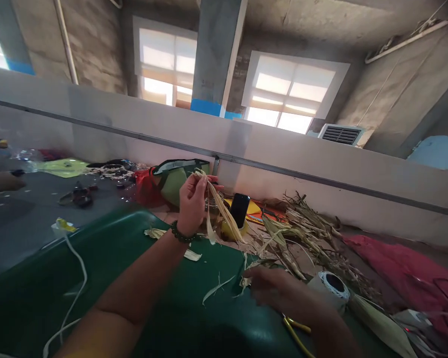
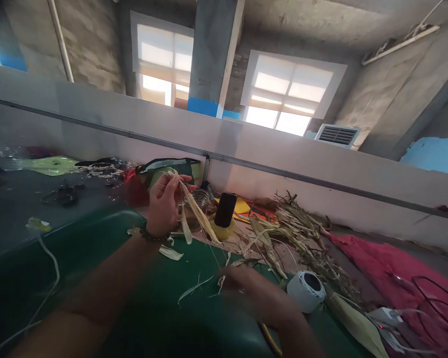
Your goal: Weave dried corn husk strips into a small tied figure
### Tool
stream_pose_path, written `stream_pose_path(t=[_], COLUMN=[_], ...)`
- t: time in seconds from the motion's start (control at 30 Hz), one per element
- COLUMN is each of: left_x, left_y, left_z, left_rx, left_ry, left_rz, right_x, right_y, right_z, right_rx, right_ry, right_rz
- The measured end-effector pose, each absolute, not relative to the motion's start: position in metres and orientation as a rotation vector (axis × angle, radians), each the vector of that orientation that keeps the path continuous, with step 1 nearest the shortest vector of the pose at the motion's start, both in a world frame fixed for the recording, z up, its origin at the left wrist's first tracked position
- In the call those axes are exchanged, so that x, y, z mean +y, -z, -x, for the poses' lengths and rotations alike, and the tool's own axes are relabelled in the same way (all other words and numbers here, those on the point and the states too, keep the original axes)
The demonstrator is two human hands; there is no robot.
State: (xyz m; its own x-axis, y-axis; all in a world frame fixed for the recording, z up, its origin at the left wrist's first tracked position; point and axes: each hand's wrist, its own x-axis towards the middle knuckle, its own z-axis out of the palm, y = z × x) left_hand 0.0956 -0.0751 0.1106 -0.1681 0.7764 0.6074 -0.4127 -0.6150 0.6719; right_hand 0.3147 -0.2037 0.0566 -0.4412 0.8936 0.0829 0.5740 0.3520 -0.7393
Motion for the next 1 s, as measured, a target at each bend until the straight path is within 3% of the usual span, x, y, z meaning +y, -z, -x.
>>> stream_pose_path(t=[0.1,0.23,0.33,0.43,0.53,0.6,0.77,1.0], left_x=[-0.082,-0.097,-0.102,-0.100,-0.096,-0.095,-0.099,-0.104], left_y=[-0.111,-0.121,-0.129,-0.127,-0.116,-0.107,-0.101,-0.119], left_z=[-0.099,-0.098,-0.090,-0.088,-0.097,-0.105,-0.115,-0.106], left_rx=[0.404,0.312,0.332,0.539,0.772,0.871,1.012,0.904], left_ry=[-1.940,-2.063,-2.040,-1.745,-1.263,-1.018,-0.667,-0.490], left_rz=[-1.326,-1.147,-1.137,-1.533,-2.111,-2.411,-2.639,-2.224], right_x=[-0.220,-0.230,-0.232,-0.240,-0.262,-0.281,-0.294,-0.271], right_y=[-0.050,-0.040,-0.034,-0.036,-0.039,-0.033,0.005,0.011], right_z=[-0.316,-0.349,-0.384,-0.422,-0.449,-0.448,-0.384,-0.351], right_rx=[-2.133,-1.578,-1.475,-1.468,-1.023,-0.989,-1.757,-1.877], right_ry=[-0.532,0.081,-0.044,-0.118,0.498,0.654,-0.056,-0.361], right_rz=[1.585,1.946,1.970,2.051,2.379,2.361,2.132,2.475])
